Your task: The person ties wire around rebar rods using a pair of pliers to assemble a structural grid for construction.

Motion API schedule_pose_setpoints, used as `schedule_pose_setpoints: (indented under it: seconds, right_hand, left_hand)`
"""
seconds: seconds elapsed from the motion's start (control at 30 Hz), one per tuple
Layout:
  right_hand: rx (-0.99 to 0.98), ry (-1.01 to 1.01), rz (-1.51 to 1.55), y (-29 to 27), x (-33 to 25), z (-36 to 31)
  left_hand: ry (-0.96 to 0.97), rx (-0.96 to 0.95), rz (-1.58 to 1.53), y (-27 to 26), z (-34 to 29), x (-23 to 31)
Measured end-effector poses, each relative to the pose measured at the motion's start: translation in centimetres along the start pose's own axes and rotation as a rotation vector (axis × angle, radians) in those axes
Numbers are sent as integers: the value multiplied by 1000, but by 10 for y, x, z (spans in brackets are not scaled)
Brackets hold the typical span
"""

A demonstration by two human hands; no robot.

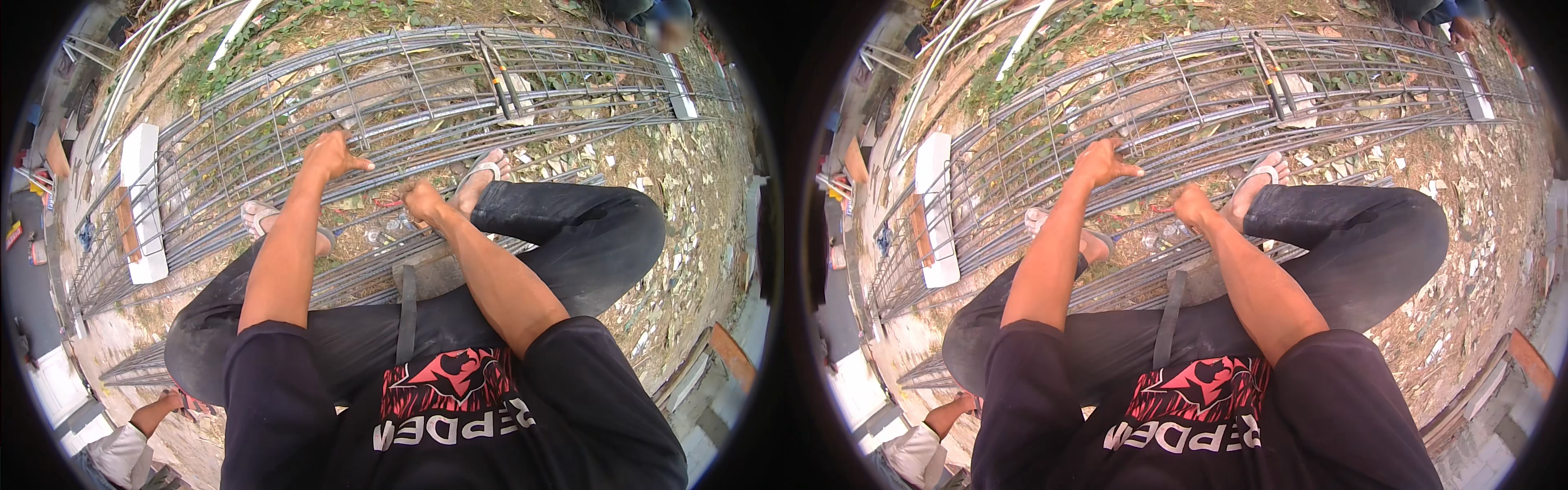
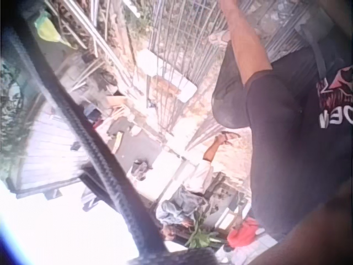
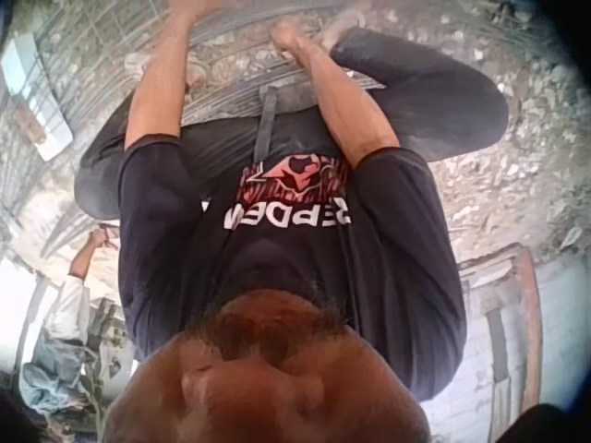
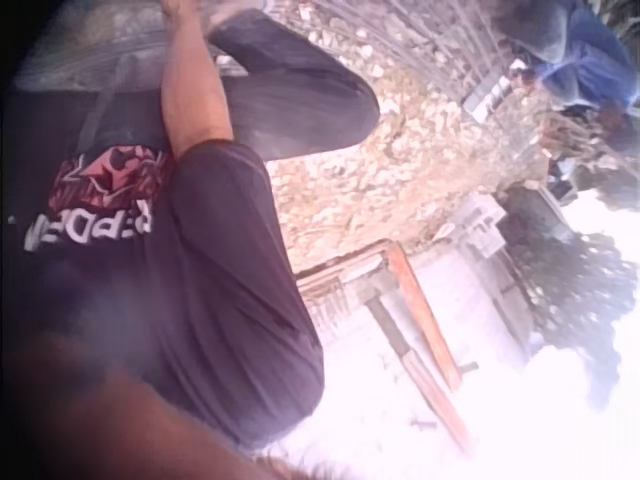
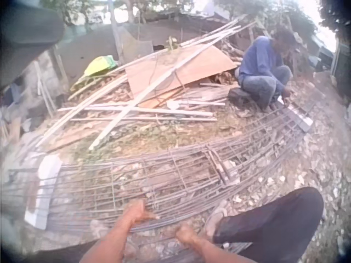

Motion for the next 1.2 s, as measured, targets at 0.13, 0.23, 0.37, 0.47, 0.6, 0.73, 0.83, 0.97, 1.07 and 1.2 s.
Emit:
schedule_pose_setpoints:
  seconds: [0.13, 0.23, 0.37, 0.47, 0.6, 0.73, 0.83, 0.97, 1.07, 1.2]
  right_hand:
    - [53, -80, 144, 8, -56, 3]
    - [183, -29, 155, 5, -67, 8]
    - [337, -38, 310, 0, -80, 10]
    - [315, -29, 456, -8, -93, 17]
    - [248, 31, 567, -21, -111, 35]
    - [235, 16, 512, -18, -98, 34]
    - [171, -57, 375, -3, -94, 25]
    - [90, -61, 315, 13, -86, 8]
    - [465, -422, 269, -1, -99, -1]
    - [520, -341, 177, -7, -109, -12]
  left_hand:
    - [-19, 784, 205, -8, -60, 3]
    - [-134, 689, -27, 6, -61, -4]
    - [-311, 628, -296, 40, -53, -5]
    - [-330, 676, -471, 49, -52, -7]
    - [-253, 707, -392, 40, -54, 5]
    - [-301, 608, -103, 12, -56, -1]
    - [-173, 665, -21, -2, -56, -21]
    - [39, 639, 51, -7, -45, -16]
    - [50, 571, -21, -3, -35, -7]
    - [38, 642, 11, -5, -40, -17]
Point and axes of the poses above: each hand's wrist, its own z-axis towards the middle knuckle, its own y-axis out of the palm, x = y × z, the point moved 6 cm from there along z, towards the middle knuckle
